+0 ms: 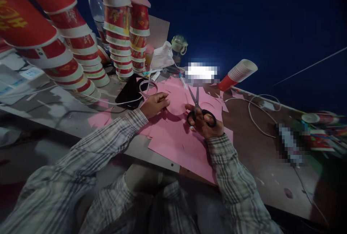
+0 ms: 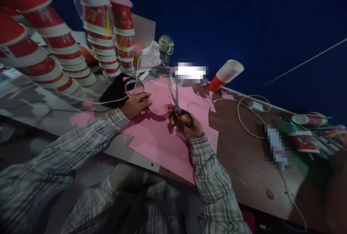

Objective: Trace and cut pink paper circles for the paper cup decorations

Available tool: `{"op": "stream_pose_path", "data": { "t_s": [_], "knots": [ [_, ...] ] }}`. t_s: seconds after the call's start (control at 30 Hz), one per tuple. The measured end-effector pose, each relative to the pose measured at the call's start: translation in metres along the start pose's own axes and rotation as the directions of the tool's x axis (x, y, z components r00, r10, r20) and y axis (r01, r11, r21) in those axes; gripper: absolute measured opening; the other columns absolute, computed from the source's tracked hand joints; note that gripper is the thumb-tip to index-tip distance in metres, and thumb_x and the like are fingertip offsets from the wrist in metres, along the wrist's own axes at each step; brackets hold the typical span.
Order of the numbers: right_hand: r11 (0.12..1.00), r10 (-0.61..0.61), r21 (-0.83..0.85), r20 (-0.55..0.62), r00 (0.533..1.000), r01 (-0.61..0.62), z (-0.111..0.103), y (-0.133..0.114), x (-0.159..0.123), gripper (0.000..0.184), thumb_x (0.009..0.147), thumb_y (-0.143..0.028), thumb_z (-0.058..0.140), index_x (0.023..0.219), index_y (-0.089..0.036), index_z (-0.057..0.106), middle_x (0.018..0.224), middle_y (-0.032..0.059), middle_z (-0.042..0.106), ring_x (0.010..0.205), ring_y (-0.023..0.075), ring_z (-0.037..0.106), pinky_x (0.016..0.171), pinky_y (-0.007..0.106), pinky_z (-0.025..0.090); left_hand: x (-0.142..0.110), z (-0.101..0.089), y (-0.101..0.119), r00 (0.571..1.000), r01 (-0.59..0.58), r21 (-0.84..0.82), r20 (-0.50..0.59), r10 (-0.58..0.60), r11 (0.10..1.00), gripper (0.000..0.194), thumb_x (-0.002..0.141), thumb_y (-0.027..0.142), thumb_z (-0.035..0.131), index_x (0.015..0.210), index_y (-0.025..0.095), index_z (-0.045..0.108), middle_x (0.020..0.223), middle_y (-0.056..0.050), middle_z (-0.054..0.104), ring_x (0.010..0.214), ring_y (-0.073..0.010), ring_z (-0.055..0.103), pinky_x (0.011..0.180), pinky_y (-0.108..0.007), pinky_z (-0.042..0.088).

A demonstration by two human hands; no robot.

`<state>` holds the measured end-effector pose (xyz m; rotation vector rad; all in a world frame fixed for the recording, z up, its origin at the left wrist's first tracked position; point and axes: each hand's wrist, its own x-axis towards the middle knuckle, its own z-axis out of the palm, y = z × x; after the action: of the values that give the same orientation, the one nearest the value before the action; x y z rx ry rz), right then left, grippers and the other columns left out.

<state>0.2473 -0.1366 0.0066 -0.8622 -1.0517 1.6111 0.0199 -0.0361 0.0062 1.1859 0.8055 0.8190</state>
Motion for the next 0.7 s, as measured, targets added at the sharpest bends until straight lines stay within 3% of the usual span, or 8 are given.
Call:
{"op": "stream_pose_path", "data": {
  "t_s": [0.13, 0.27, 0.37, 0.47, 0.57, 0.7],
  "knots": [
    [1.0, -0.023, -0.009, -0.043, 0.999, 0.022, 0.007, -0.002, 0.001, 0.063, 0.069, -0.056, 0.067, 0.121, -0.021, 0.066, 0.077, 0.0024, 0.059, 0.064, 0.0146, 0.05, 0.045, 0.023, 0.042, -0.003, 0.002, 0.001, 0.994, 0.048, -0.099, 0.102, -0.038, 0.994, 0.024, 0.08, 0.029, 0.074, 0.083, 0.015, 0.054, 0.058, 0.006, 0.055, 0.046, -0.01, 0.059, 0.044, -0.021, 0.048],
    [0.999, 0.026, 0.048, -0.075, 0.997, -0.022, 0.02, -0.005, 0.002, 0.065, 0.063, -0.053, 0.073, 0.119, -0.021, 0.066, 0.077, 0.0024, 0.06, 0.068, 0.0158, 0.054, 0.049, 0.025, 0.046, -0.006, 0.006, -0.001, 0.983, 0.082, 0.016, 0.165, -0.084, 0.996, 0.028, 0.081, 0.028, 0.074, 0.069, 0.014, 0.053, 0.049, 0.002, 0.057, 0.041, -0.0082, 0.055, 0.039, -0.016, 0.037],
    [0.999, 0.027, 0.025, -0.074, 0.997, -0.025, 0.024, -0.004, 0.002, 0.065, 0.064, -0.053, 0.074, 0.119, -0.019, 0.066, 0.075, 0.0023, 0.06, 0.064, 0.0149, 0.053, 0.046, 0.025, 0.044, -0.007, 0.006, -0.002, 0.984, 0.12, 0.074, 0.123, -0.128, 0.99, 0.027, 0.083, 0.025, 0.072, 0.067, 0.014, 0.054, 0.045, 0.001, 0.058, 0.038, -0.0084, 0.054, 0.039, -0.016, 0.035],
    [0.996, -0.087, -0.046, -0.142, 0.986, 0.081, 0.024, -0.002, -0.001, 0.055, 0.071, -0.049, 0.073, 0.118, -0.023, 0.067, 0.077, 0.0014, 0.06, 0.061, 0.0139, 0.052, 0.042, 0.023, 0.041, -0.004, 0.003, -0.002, 0.994, 0.111, 0.024, 0.019, -0.112, 0.994, 0.026, 0.084, 0.024, 0.071, 0.067, 0.013, 0.054, 0.046, 0.001, 0.058, 0.037, -0.0081, 0.053, 0.039, -0.017, 0.037],
    [0.97, -0.221, -0.148, -0.217, 0.951, 0.192, 0.026, -0.001, -0.004, 0.047, 0.072, -0.043, 0.077, 0.115, -0.027, 0.069, 0.076, 0.0003, 0.059, 0.069, 0.0148, 0.057, 0.043, 0.022, 0.043, 0.0, 0.0, 0.001, 0.995, 0.064, -0.022, -0.08, -0.065, 0.998, 0.024, 0.084, 0.019, 0.07, 0.065, 0.013, 0.056, 0.047, 0.002, 0.058, 0.038, -0.0062, 0.051, 0.04, -0.017, 0.038],
    [0.93, -0.328, -0.272, -0.315, 0.891, 0.246, 0.032, 0.0, -0.004, 0.042, 0.075, -0.041, 0.077, 0.113, -0.027, 0.07, 0.07, -0.0014, 0.058, 0.065, 0.0142, 0.059, 0.044, 0.022, 0.043, 0.0, -0.001, 0.006, 0.994, 0.026, -0.059, -0.105, -0.032, 0.998, 0.024, 0.085, 0.013, 0.066, 0.063, 0.013, 0.057, 0.049, 0.003, 0.057, 0.042, -0.0064, 0.053, 0.046, -0.018, 0.044]
  ]
}}
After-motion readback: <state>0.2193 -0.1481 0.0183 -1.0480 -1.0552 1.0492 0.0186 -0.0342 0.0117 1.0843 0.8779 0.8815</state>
